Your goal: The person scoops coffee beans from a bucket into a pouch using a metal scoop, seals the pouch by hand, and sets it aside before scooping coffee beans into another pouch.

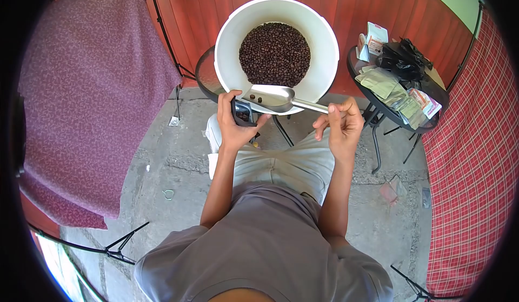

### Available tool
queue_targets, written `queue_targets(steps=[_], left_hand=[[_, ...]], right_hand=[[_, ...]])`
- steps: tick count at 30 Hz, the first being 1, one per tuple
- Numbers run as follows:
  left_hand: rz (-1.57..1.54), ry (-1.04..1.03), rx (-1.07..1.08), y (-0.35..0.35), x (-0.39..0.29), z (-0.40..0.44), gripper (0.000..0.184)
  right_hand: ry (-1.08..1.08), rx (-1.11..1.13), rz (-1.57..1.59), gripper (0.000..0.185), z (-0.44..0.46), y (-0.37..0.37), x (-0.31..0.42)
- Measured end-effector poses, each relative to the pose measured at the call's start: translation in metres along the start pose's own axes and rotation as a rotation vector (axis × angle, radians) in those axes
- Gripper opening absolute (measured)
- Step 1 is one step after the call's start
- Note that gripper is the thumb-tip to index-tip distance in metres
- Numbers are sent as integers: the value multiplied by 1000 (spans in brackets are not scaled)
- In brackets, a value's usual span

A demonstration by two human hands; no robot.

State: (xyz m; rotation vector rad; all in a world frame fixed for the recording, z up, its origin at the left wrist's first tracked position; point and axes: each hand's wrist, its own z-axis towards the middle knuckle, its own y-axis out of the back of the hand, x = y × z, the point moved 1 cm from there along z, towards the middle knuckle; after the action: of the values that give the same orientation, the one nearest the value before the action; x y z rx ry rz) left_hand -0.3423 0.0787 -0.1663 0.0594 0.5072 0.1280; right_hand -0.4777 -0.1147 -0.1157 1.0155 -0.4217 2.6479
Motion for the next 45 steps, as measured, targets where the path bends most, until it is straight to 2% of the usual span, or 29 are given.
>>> queue_targets(steps=[16,22,25,37,45], left_hand=[[7,20,10,2,-2,1,78],[-24,23,13,2,3,0,78],[-10,31,52,6,-1,0,83],[-12,33,41,4,0,-1,78],[-32,72,51,3,3,-2,77]], right_hand=[[36,-21,43,18,-2,11,13],[14,57,16,19,-4,11,18],[27,69,-32,18,-5,6,24],[138,40,-271,8,-16,-21,50],[154,3,-276,8,-18,-26,48]])
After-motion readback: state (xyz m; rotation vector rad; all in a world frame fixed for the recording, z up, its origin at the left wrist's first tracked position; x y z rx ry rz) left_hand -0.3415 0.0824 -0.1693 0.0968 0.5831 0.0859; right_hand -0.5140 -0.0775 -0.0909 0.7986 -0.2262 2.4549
